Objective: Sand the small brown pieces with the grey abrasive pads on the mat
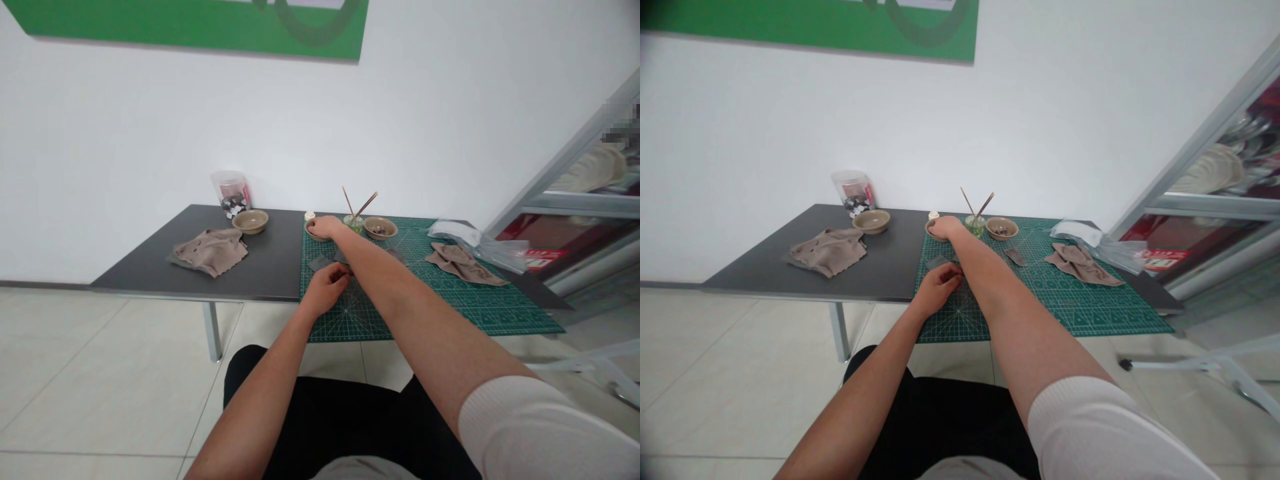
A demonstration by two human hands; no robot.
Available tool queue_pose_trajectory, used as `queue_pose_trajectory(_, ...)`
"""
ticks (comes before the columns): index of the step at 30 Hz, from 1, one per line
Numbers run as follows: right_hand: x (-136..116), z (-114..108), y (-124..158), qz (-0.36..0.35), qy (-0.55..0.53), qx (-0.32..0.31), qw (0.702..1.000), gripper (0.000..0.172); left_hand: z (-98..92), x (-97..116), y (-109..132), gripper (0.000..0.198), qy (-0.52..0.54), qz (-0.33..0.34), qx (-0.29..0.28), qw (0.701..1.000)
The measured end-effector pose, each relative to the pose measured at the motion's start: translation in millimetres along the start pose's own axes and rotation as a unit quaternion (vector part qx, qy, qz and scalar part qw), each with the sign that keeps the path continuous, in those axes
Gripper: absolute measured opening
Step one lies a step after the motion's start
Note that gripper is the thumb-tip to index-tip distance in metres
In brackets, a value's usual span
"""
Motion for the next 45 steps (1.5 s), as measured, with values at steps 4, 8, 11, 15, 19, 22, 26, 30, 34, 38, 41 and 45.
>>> queue_pose_trajectory(4, 0.3, -1.2, 1.5, 0.003, -0.004, 0.011, 1.000, 0.049, -0.4, -0.3, -0.4, 0.013, 0.010, 0.004, 0.004, 1.000)
queue_pose_trajectory(8, 3.6, -3.8, 3.3, 0.011, -0.011, 0.028, 1.000, 0.049, -0.7, -2.9, -0.8, 0.013, 0.013, -0.001, 0.006, 1.000)
queue_pose_trajectory(11, 7.8, -6.6, 3.4, 0.015, -0.026, 0.043, 0.999, 0.047, -1.4, -3.9, -1.0, 0.012, 0.008, -0.008, 0.007, 1.000)
queue_pose_trajectory(15, 9.1, -7.6, 3.1, 0.011, -0.036, 0.049, 0.998, 0.039, -3.3, -4.5, -1.2, 0.012, 0.007, -0.022, 0.011, 1.000)
queue_pose_trajectory(19, 7.4, -7.9, 4.8, 0.015, -0.030, 0.051, 0.998, 0.038, -5.3, -2.9, -1.2, 0.011, 0.010, -0.019, 0.021, 1.000)
queue_pose_trajectory(22, 3.7, -7.8, 6.3, 0.006, -0.026, 0.046, 0.999, 0.038, -6.1, -2.6, -1.0, 0.012, 0.007, -0.018, 0.024, 1.000)
queue_pose_trajectory(26, 1.4, -9.3, 8.5, -0.005, -0.030, 0.046, 0.998, 0.035, -5.2, -3.2, -1.0, 0.012, 0.010, -0.025, 0.016, 1.000)
queue_pose_trajectory(30, -0.8, -13.7, 11.5, -0.024, -0.041, 0.066, 0.997, 0.034, -4.5, -4.3, -1.4, 0.012, 0.015, -0.033, 0.014, 0.999)
queue_pose_trajectory(34, -3.2, -12.9, 12.6, -0.038, -0.039, 0.060, 0.997, 0.034, -4.1, -5.9, -1.8, 0.011, 0.018, -0.034, 0.016, 0.999)
queue_pose_trajectory(38, -5.6, -12.0, 13.1, -0.043, -0.023, 0.051, 0.997, 0.033, -3.2, -6.4, -1.9, 0.012, 0.024, -0.022, 0.013, 0.999)
queue_pose_trajectory(41, -8.7, -10.6, 13.1, -0.057, -0.014, 0.043, 0.997, 0.033, -2.5, -6.0, -1.5, 0.013, 0.025, -0.014, 0.010, 1.000)
queue_pose_trajectory(45, -8.5, -7.4, 11.0, -0.055, -0.009, 0.036, 0.998, 0.039, -3.1, -3.0, -0.6, 0.013, 0.016, -0.009, 0.011, 1.000)
Point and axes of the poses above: each hand's wrist, its own y-axis away from the middle knuckle, its own z-axis out of the palm, x = y × z, the point moved 10 cm from there along -y, towards the middle knuckle, and after that the axes turned 9 degrees about -y, right-handed, at the moved point
